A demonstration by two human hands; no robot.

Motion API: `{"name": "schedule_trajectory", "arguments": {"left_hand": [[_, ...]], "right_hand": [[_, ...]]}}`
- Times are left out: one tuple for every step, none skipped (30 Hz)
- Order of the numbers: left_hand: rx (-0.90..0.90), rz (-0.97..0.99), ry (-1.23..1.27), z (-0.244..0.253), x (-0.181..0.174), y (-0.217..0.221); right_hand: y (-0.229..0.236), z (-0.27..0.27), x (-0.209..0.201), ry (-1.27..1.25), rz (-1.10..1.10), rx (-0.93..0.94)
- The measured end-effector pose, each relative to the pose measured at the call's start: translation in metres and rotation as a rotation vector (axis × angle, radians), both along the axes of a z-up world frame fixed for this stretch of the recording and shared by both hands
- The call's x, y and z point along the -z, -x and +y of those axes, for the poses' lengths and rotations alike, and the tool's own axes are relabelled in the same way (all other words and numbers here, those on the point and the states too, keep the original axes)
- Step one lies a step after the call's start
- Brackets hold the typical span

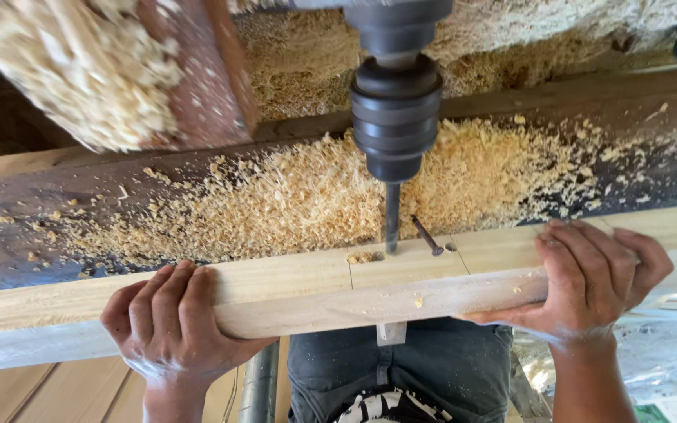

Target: The person uses a drill press to bore multiple holes into a long wooden plank. They hold the plank steady with both hands, aligning it under the drill bit and repositioning it to create a series of holes along its length.

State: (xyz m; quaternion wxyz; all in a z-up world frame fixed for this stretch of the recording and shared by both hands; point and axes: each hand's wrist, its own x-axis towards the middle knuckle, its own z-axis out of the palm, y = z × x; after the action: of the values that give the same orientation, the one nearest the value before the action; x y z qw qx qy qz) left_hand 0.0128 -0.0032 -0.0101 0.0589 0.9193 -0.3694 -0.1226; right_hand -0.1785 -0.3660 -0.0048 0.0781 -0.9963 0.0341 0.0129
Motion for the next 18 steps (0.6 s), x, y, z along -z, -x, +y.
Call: {"name": "schedule_trajectory", "arguments": {"left_hand": [[-0.002, -0.003, -0.004, 0.0, 0.001, -0.001], [-0.004, -0.006, -0.007, 0.0, 0.002, -0.002], [0.002, 0.006, -0.015, 0.002, 0.0, -0.002], [0.004, 0.008, -0.019, 0.003, -0.001, -0.001], [0.006, 0.004, -0.019, 0.003, 0.001, -0.001], [0.008, 0.0, -0.018, 0.003, 0.001, -0.002], [0.007, -0.005, -0.011, 0.002, 0.002, -0.004], [0.006, -0.009, -0.003, 0.0, 0.001, -0.005], [0.006, -0.01, 0.003, -0.001, -0.001, -0.007], [0.006, -0.008, 0.001, -0.002, -0.002, -0.009], [0.008, -0.004, 0.001, -0.003, -0.003, -0.01], [0.009, 0.0, 0.0, -0.005, -0.003, -0.012], [0.01, 0.003, -0.004, -0.006, -0.005, -0.014], [0.011, 0.006, -0.009, -0.008, -0.006, -0.015], [0.013, 0.008, -0.012, -0.009, -0.006, -0.017], [0.013, 0.009, -0.006, -0.011, -0.006, -0.019], [0.011, 0.012, -0.004, -0.012, -0.006, -0.02], [0.009, 0.015, -0.001, -0.013, -0.006, -0.022]], "right_hand": [[-0.002, -0.001, 0.001, -0.003, -0.002, -0.001], [-0.004, -0.003, 0.002, -0.006, -0.005, -0.003], [-0.001, -0.002, 0.0, -0.012, 0.007, 0.003], [0.001, -0.001, 0.001, -0.003, 0.004, 0.005], [0.003, -0.002, 0.005, 0.011, -0.007, 0.006], [0.006, -0.002, 0.007, 0.024, -0.017, 0.007], [0.007, -0.003, 0.01, 0.033, -0.011, 0.017], [0.009, -0.004, 0.01, 0.041, -0.006, 0.028], [0.011, -0.003, 0.01, 0.047, 0.004, 0.039], [0.013, -0.004, 0.012, 0.038, -0.015, 0.044], [0.015, -0.004, 0.014, 0.03, -0.032, 0.051], [0.016, -0.004, 0.015, 0.022, -0.049, 0.058], [0.016, -0.004, 0.015, 0.024, -0.047, 0.061], [0.015, -0.005, 0.015, 0.026, -0.044, 0.064], [0.014, -0.006, 0.014, 0.029, -0.043, 0.067], [0.012, -0.007, 0.013, 0.028, -0.038, 0.075], [0.01, -0.007, 0.011, 0.025, -0.031, 0.082], [0.008, -0.007, 0.01, 0.021, -0.024, 0.089]]}}
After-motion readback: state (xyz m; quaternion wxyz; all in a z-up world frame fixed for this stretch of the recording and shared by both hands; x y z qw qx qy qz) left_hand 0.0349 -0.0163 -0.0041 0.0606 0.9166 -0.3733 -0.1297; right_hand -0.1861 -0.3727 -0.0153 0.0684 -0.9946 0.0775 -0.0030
